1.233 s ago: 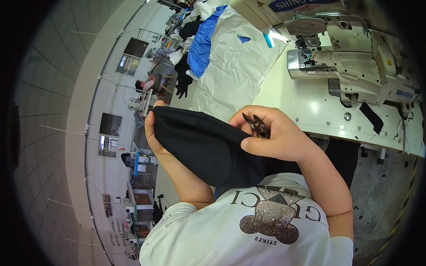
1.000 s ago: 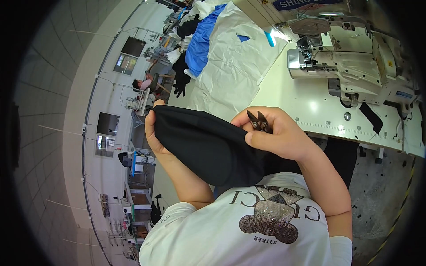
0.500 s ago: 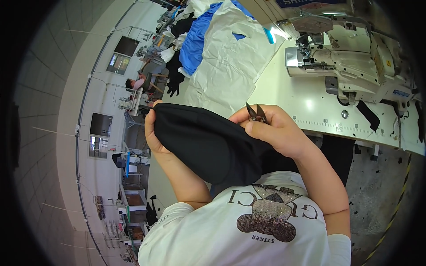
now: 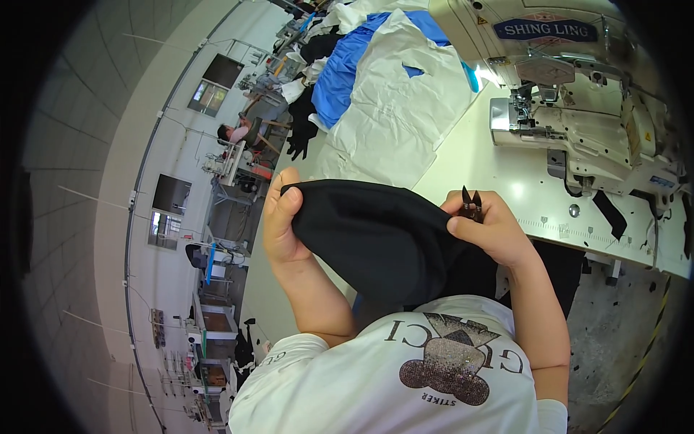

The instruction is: Operating a sewing machine to stitch and trim fabric pieces in a textile workshop.

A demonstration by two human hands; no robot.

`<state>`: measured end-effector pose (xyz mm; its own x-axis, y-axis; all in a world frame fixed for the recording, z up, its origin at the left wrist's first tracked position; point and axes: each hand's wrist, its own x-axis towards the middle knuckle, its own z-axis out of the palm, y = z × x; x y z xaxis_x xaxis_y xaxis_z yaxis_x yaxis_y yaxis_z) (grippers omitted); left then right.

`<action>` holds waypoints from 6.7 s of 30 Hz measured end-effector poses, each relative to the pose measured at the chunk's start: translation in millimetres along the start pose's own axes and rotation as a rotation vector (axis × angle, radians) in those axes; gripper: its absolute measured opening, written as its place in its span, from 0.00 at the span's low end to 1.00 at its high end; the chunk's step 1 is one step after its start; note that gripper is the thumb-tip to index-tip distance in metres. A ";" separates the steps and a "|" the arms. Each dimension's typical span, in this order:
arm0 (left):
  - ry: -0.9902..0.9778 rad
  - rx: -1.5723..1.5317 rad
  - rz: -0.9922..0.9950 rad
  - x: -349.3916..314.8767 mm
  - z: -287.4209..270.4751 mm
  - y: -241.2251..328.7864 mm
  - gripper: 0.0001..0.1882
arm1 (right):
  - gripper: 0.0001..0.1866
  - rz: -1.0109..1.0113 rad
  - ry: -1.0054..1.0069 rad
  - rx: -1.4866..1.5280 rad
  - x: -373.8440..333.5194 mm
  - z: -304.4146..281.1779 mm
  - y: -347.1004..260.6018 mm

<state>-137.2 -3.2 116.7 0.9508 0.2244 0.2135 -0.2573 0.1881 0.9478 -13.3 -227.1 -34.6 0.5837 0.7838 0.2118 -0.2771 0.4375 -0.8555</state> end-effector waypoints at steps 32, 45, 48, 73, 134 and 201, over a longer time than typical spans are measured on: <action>-0.151 0.477 -0.424 7.5 50.3 -61.9 0.09 | 0.06 0.032 0.213 -0.210 -13.5 26.2 -31.3; -0.205 0.368 -0.411 6.3 38.2 -90.3 0.10 | 0.09 0.094 0.184 -0.110 -8.8 27.1 -22.4; -0.212 0.278 -0.326 4.9 37.9 -99.0 0.08 | 0.09 0.110 0.179 -0.100 -6.7 26.8 -17.9; -0.171 0.146 -0.409 -2.6 30.3 -117.4 0.06 | 0.09 0.146 0.223 -0.100 -12.0 26.2 -1.3; -0.308 0.202 -0.244 6.3 28.4 -136.5 0.09 | 0.13 0.059 0.339 -0.271 -19.7 27.4 -2.8; 0.480 0.681 1.025 8.2 -22.2 -138.0 0.19 | 0.19 -0.876 0.537 -1.353 -27.2 1.8 23.4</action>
<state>-97.7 -6.1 -17.6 0.1869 0.3171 0.9298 -0.5477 -0.7521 0.3666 -37.0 -237.4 -59.5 0.4487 0.1788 0.8756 0.8803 -0.2573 -0.3985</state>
